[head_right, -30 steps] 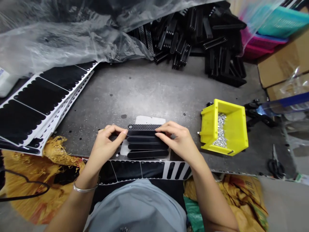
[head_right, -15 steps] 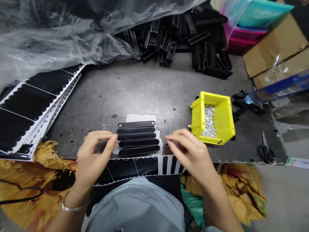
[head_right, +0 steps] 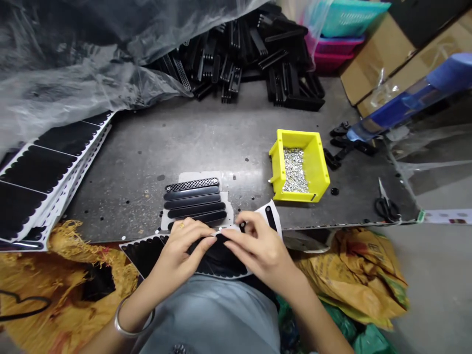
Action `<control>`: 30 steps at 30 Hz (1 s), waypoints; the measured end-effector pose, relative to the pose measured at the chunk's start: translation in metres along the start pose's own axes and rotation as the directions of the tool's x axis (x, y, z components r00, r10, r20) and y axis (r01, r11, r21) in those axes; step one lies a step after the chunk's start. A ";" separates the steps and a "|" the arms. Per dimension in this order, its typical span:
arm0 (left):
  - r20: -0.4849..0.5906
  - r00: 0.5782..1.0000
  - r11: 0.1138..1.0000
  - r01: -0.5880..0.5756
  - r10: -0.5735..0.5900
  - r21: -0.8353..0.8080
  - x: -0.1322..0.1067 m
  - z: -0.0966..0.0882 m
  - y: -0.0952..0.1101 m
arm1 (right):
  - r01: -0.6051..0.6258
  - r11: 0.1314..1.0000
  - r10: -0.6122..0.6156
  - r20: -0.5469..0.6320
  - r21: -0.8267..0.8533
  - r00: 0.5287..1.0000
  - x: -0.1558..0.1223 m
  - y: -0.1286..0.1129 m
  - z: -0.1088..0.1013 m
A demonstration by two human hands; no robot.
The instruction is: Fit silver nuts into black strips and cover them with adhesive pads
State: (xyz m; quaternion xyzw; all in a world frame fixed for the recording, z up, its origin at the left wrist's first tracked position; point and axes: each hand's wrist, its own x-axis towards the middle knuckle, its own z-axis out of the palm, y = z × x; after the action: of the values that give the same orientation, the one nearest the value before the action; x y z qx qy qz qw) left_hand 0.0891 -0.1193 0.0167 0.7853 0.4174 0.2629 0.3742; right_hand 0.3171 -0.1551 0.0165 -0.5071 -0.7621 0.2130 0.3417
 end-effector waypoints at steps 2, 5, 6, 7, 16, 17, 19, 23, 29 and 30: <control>-0.003 1.000 1.000 0.021 -0.021 -0.013 -0.001 0.003 0.002 | 0.071 0.997 -0.071 0.017 0.008 0.997 0.000 -0.002 0.011; -0.093 0.995 0.999 0.024 -0.019 0.045 -0.004 0.010 -0.001 | 0.117 0.982 -0.124 0.035 0.149 0.992 -0.010 0.000 0.008; -0.143 0.990 0.996 0.016 -0.004 0.090 -0.006 0.014 -0.004 | 0.083 0.966 -0.102 0.069 0.245 0.992 -0.014 0.001 0.002; -0.192 0.981 0.990 0.008 0.020 0.142 -0.007 0.017 -0.008 | 0.017 0.932 -0.058 0.105 0.361 0.993 -0.017 0.003 -0.007; -0.293 0.945 0.973 -0.083 0.145 0.215 -0.010 0.004 -0.021 | -0.027 0.995 0.029 -0.018 0.101 0.999 0.076 0.004 0.007; -0.357 0.929 0.976 -0.022 0.101 0.218 -0.007 -0.007 -0.025 | 0.039 0.998 -0.040 0.017 0.047 0.999 0.093 0.005 0.021; -0.474 0.880 0.964 0.146 -0.023 0.224 0.002 -0.031 -0.041 | 0.154 0.988 -0.154 0.098 0.005 0.983 0.123 0.008 0.048; -0.426 0.867 0.929 0.344 -0.259 0.134 0.019 -0.063 -0.080 | 0.265 0.964 -0.258 0.233 0.002 0.938 0.153 0.016 0.080; -0.342 0.880 0.938 0.346 -0.331 -0.018 0.028 -0.060 -0.096 | 0.271 0.961 -0.274 0.250 0.044 0.929 0.156 0.017 0.085; -0.343 0.878 0.937 0.347 -0.334 -0.025 0.029 -0.059 -0.095 | 0.270 0.962 -0.272 0.251 0.042 0.929 0.156 0.017 0.085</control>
State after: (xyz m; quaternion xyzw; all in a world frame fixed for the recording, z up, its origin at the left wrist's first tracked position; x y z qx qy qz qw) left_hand 0.0178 -0.0379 -0.0228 0.6488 0.6124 0.3173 0.3216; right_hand 0.2252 -0.0031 -0.0048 -0.3642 -0.8616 0.2297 0.2688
